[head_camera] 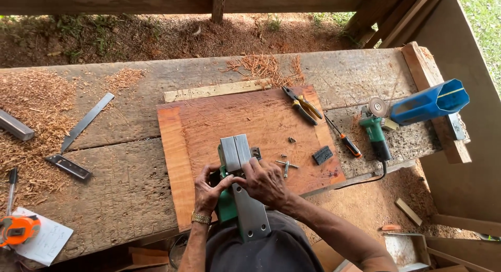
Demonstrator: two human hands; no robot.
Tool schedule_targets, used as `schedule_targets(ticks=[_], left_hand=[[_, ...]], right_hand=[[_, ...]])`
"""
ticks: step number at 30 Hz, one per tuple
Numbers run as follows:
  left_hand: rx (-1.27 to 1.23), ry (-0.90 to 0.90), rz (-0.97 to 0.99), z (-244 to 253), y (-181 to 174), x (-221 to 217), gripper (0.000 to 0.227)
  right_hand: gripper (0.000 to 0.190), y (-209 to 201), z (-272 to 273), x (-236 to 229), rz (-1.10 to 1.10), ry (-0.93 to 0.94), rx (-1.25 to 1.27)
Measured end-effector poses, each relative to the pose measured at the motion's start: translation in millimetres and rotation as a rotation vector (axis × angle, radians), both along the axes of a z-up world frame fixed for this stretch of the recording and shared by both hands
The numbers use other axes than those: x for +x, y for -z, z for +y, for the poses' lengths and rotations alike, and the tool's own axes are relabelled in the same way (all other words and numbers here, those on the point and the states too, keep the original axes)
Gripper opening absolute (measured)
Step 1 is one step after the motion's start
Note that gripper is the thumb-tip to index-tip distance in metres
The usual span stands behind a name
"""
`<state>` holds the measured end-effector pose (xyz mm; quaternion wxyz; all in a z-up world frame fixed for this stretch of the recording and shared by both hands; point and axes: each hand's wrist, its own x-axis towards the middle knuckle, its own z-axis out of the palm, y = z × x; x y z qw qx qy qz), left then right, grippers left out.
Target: The person assembles a green and silver handheld tool on a wooden workbench. They insert a metal blade into the tool's housing and secure it using a small wrench to tighten the screws. The person repeatedly adjusts the blade and checks the fit throughout the process.
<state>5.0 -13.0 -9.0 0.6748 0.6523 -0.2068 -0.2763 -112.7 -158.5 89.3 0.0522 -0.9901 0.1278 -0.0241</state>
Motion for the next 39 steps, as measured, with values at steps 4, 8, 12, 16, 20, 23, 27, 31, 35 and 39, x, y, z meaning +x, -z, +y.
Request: schedule_targets(ticks=[4, 8, 12, 16, 20, 23, 27, 31, 35, 39], left_hand=[[-0.001, 0.013, 0.031, 0, 1, 0, 0.045], [0.010, 0.016, 0.011, 0, 8, -1, 0.043], [-0.017, 0.014, 0.025, -2, 7, 1, 0.041], [-0.039, 0.030, 0.045, -2, 6, 0, 0.041], [-0.010, 0.018, 0.037, -2, 5, 0, 0.041], [-0.029, 0.014, 0.050, -3, 5, 1, 0.042], [-0.045, 0.020, -0.004, -4, 12, 0, 0.041], [-0.061, 0.008, 0.010, -3, 10, 0, 0.041], [-0.044, 0.016, 0.043, -5, 12, -1, 0.042], [-0.034, 0.001, -0.005, -5, 9, 2, 0.043]], right_hand=[[0.024, -9, -4, -3, -0.353, -0.216, 0.010], [0.024, 11, -10, -5, -0.191, -0.227, -0.124], [0.042, -23, 1, 0, -0.225, -0.170, -0.034], [0.011, 7, -7, -3, -0.279, -0.287, -0.072], [0.026, -2, -4, 0, -0.196, -0.195, -0.120], [0.023, -4, -3, -2, -0.263, -0.221, -0.078], [0.027, 13, -6, -3, -0.133, -0.177, -0.089], [0.041, -1, -5, -1, -0.169, -0.157, -0.038], [0.024, 12, -8, -1, 0.061, -0.160, -0.042], [0.027, -23, 3, 3, -0.154, -0.148, -0.030]])
